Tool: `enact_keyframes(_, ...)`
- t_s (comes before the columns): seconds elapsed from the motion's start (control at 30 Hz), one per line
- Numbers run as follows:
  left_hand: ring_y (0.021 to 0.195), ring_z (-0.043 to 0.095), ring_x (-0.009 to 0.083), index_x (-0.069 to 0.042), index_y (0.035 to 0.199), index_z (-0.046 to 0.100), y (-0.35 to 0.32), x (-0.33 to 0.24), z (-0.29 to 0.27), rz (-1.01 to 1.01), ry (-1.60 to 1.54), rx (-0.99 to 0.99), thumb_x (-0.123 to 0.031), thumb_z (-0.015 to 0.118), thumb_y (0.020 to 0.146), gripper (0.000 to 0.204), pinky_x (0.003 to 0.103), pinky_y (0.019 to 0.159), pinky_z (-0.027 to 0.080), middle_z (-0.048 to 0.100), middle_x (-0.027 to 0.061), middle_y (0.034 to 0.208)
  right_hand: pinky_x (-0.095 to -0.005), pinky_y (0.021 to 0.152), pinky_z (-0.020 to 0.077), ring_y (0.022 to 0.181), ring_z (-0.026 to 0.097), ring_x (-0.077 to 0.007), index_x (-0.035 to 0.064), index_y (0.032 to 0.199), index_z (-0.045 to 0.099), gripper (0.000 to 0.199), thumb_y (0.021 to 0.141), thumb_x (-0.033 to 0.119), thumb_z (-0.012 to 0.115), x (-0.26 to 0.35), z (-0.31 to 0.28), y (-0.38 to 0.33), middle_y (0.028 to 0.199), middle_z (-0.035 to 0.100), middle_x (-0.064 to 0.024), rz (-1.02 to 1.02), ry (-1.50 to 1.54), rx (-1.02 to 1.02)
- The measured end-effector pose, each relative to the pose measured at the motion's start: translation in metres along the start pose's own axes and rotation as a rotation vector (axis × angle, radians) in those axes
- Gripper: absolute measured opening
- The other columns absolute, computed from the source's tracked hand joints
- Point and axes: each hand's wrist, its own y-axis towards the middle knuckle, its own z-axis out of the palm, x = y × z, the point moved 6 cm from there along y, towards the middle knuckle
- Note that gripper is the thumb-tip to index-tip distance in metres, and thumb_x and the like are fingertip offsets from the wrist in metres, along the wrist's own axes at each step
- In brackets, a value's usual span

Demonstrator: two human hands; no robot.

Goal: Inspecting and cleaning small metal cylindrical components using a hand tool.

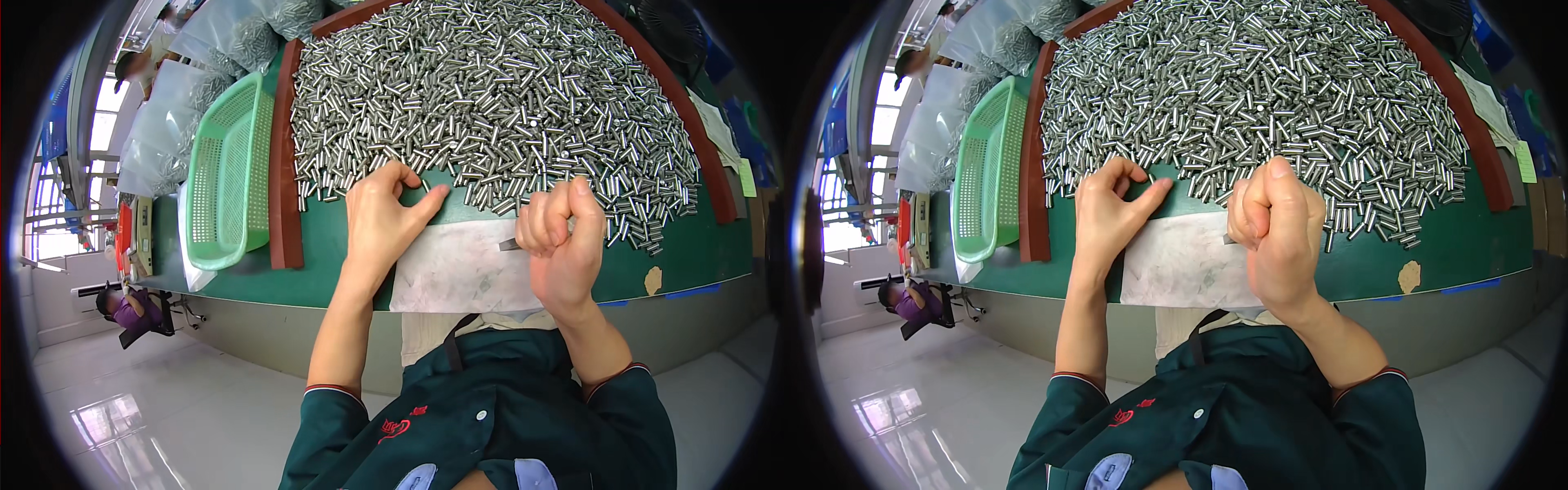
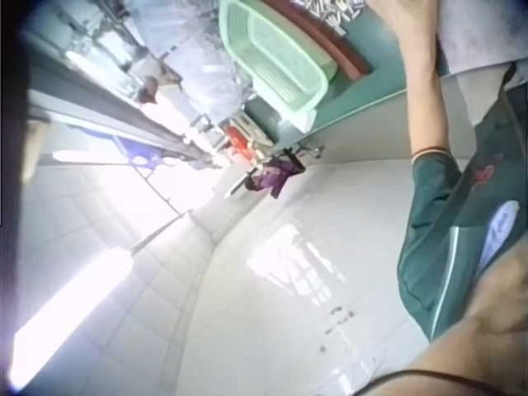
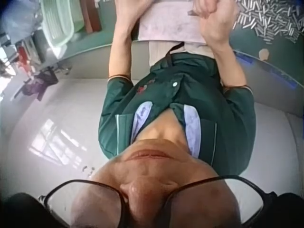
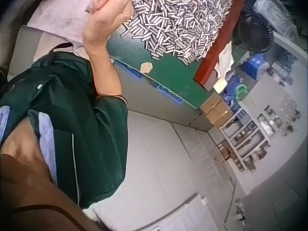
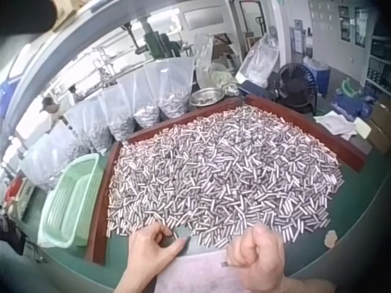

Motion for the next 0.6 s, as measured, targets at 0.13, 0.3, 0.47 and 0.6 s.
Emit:
enact_keyframes(0.13, 0.046, 0.038, 0.0135, -0.001, 0.070, 0.058, 0.000, 0.000, 0.004, -0.062, -0.059, 0.115, -0.010, 0.068, 0.071, 0.014, 0.030, 0.046, 0.032, 0.042, 0.0037, 0.050, -0.0252, 0.041, 0.0192, 0.040, 0.017, -0.0080, 0.0125, 0.055, 0.030, 0.045, 0.097, 0.028, 0.025, 0.000, -0.001, -0.001, 0.046, 0.025, 0.0026, 0.009, -0.004, -0.010)
enact_keyframes(0.3, 0.053, 0.037, 0.0062, -0.002, 0.079, 0.056, -0.001, 0.012, 0.008, -0.157, -0.564, 0.206, -0.007, 0.060, 0.082, 0.007, 0.024, 0.048, 0.031, 0.045, -0.0010, 0.062, -0.0252, 0.041, 0.0192, 0.040, 0.017, -0.0079, 0.0127, 0.055, 0.030, 0.045, 0.097, 0.027, 0.025, 0.000, -0.001, -0.001, 0.046, 0.024, 0.0026, 0.016, -0.012, -0.013)
enact_keyframes(0.47, 0.054, 0.035, 0.0039, -0.003, 0.094, 0.055, -0.003, 0.015, 0.024, -0.368, -1.610, 0.507, -0.011, 0.054, 0.090, 0.009, 0.018, 0.050, 0.030, 0.057, 0.0063, 0.081, -0.0253, 0.041, 0.0186, 0.040, 0.016, -0.0078, 0.0129, 0.055, 0.029, 0.045, 0.097, 0.028, 0.025, 0.000, 0.000, -0.001, 0.046, 0.024, 0.0028, 0.018, 0.010, -0.018)
enact_keyframes(0.6, 0.055, 0.036, 0.0038, -0.003, 0.097, 0.057, -0.003, 0.023, 0.027, -0.390, -1.522, 0.446, -0.009, 0.055, 0.089, 0.010, 0.018, 0.051, 0.031, 0.057, 0.0063, 0.083, -0.0253, 0.041, 0.0184, 0.040, 0.016, -0.0077, 0.0129, 0.055, 0.029, 0.045, 0.097, 0.028, 0.026, -0.001, -0.001, -0.001, 0.046, 0.024, 0.0030, 0.025, 0.011, -0.020)
